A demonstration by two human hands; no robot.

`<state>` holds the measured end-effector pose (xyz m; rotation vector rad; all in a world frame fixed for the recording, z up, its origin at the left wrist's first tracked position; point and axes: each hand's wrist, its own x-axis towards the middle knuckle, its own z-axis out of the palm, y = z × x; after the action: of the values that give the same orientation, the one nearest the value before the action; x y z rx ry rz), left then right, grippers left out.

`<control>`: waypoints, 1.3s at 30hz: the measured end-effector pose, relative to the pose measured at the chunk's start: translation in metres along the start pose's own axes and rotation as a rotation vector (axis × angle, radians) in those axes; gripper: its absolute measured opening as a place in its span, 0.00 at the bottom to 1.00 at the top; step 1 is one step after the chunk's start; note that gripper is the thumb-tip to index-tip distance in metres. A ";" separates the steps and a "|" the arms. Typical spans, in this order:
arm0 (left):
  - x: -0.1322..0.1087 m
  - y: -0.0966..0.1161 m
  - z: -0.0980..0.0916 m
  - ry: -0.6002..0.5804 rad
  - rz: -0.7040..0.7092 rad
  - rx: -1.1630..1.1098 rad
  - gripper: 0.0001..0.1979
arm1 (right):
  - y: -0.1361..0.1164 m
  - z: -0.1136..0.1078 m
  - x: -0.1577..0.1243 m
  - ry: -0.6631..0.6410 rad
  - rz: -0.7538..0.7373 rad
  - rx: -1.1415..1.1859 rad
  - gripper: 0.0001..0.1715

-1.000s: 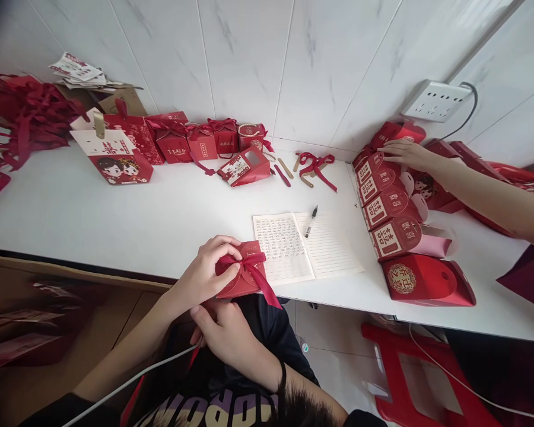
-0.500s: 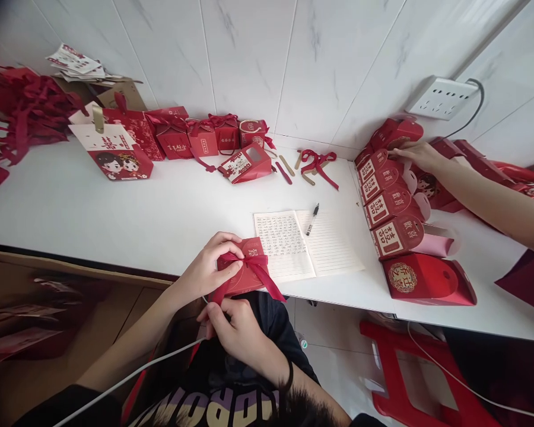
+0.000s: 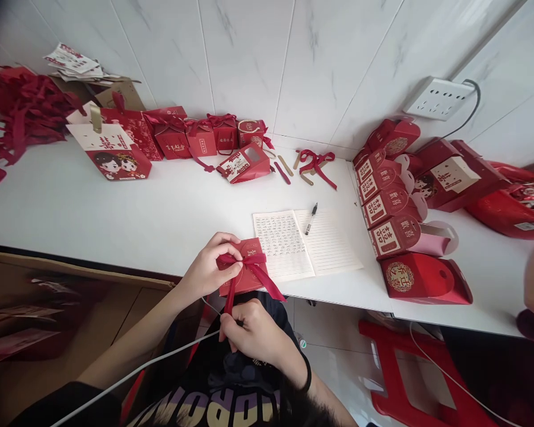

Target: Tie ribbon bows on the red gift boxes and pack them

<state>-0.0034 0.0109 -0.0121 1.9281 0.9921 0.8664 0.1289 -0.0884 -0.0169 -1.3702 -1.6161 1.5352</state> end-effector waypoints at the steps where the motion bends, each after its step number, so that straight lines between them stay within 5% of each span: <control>1: 0.000 0.000 0.000 0.001 0.000 0.004 0.02 | 0.000 0.001 0.000 0.003 -0.005 0.013 0.22; 8: 0.004 -0.004 0.001 -0.010 0.025 -0.015 0.02 | -0.006 0.003 -0.004 0.025 -0.079 -0.073 0.23; 12: 0.002 -0.004 -0.009 0.010 0.091 0.008 0.06 | -0.014 -0.026 -0.030 -0.053 -0.151 -0.052 0.22; 13: 0.001 -0.003 -0.013 0.068 0.081 0.026 0.09 | -0.015 -0.038 -0.036 -0.007 -0.190 0.008 0.22; 16: -0.002 0.000 -0.023 0.238 -0.052 0.112 0.11 | -0.015 -0.071 -0.042 0.402 -0.263 0.029 0.26; 19: -0.004 0.004 -0.026 0.169 -0.156 0.176 0.09 | -0.013 -0.085 -0.019 0.577 -0.121 -0.148 0.25; 25: -0.008 0.011 -0.020 0.090 -0.138 0.150 0.08 | -0.008 -0.070 0.025 0.521 -0.067 -0.088 0.26; 31: -0.014 0.009 -0.025 0.040 -0.036 0.094 0.02 | -0.004 -0.065 0.024 0.529 -0.091 0.015 0.23; 34: -0.014 0.006 -0.027 0.010 0.018 0.129 0.11 | -0.002 -0.065 0.024 0.534 -0.087 0.040 0.22; 39: -0.011 0.006 -0.021 0.078 0.014 0.137 0.02 | 0.002 -0.063 0.027 0.521 -0.087 0.063 0.21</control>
<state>-0.0238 0.0064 0.0009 2.0314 1.1102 0.9080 0.1758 -0.0388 -0.0118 -1.4877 -1.2715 1.0507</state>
